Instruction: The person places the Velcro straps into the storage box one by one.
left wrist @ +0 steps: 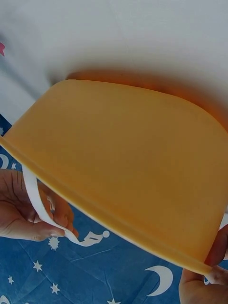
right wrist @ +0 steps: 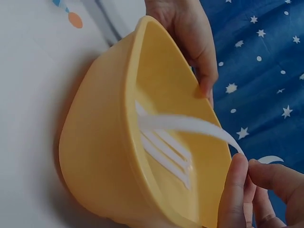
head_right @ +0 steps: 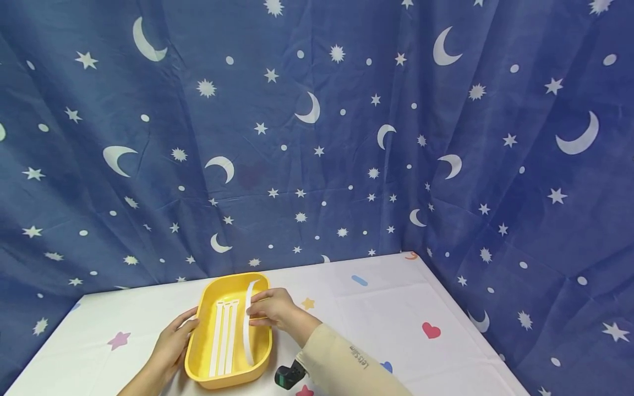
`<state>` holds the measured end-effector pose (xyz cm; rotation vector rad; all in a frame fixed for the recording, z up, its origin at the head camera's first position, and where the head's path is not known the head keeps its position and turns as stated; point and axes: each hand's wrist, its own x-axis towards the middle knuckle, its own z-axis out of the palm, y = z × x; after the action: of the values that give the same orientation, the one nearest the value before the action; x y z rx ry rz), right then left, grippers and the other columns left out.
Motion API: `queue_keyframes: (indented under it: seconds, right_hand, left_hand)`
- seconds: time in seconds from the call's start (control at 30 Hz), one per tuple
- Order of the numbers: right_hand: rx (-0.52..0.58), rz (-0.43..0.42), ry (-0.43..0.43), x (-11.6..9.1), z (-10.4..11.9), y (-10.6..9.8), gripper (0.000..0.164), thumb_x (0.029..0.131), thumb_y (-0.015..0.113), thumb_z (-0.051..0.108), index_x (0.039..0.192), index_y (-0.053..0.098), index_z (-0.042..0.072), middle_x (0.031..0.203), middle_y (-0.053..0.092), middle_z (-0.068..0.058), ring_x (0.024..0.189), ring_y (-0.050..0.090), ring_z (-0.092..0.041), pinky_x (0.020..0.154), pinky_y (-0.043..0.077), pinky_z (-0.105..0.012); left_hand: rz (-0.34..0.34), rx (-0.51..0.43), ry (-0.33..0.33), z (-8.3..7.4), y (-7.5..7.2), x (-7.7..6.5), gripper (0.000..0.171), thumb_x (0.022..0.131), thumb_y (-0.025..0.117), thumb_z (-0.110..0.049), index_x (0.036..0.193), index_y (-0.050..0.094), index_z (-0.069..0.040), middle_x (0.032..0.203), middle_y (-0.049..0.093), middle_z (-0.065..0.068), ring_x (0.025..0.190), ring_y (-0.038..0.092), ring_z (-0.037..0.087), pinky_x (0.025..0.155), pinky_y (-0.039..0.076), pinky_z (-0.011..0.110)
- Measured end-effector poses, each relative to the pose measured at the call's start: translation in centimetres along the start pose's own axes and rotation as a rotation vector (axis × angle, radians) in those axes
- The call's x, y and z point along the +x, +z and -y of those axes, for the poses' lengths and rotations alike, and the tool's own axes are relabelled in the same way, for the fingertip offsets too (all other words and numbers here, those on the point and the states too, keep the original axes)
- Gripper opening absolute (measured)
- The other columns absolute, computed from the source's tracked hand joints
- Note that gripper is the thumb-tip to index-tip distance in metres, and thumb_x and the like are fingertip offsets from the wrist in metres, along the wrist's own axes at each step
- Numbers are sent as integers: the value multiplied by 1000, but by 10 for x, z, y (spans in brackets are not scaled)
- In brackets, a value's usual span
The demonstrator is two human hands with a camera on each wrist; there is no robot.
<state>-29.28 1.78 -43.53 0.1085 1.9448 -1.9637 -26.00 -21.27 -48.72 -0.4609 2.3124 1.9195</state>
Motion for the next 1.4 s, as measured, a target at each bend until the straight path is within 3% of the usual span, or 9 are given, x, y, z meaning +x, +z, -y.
queue_keyframes:
  seconds: [0.4,0.8,1.1,1.4]
  right_hand:
    - [-85,-43,-25,3,-5,14,21,77,75,-10,95,67,-3,75,65,-10,61,64,-15,64,61,-35]
    - [-247,-105,-68,0,-11,35,16,75,77,-11,86,69,-2,66,66,-7,55,67,-14,60,60,-33]
    - [-252,-141,-46,-1,-10,40,15,76,77,-11,82,68,0,64,65,-8,56,68,-17,65,61,-38]
    - [-235,-129,-41,3,-11,42,13,77,75,-12,85,69,-4,65,64,-7,52,62,-12,63,61,-34]
  left_hand:
    - [2,6,8,1,-1,0,53,102,48,-29,150,38,-8,131,56,25,101,64,19,83,56,31]
    - [0,5,37,0,0,-2,51,102,48,-26,148,40,-6,128,59,26,95,65,15,78,56,28]
    - [1,21,12,0,0,0,51,103,46,-28,148,39,-7,133,55,27,99,65,16,82,57,32]
    - [1,24,25,0,0,0,51,102,46,-28,148,39,-7,134,55,28,104,65,21,84,56,34]
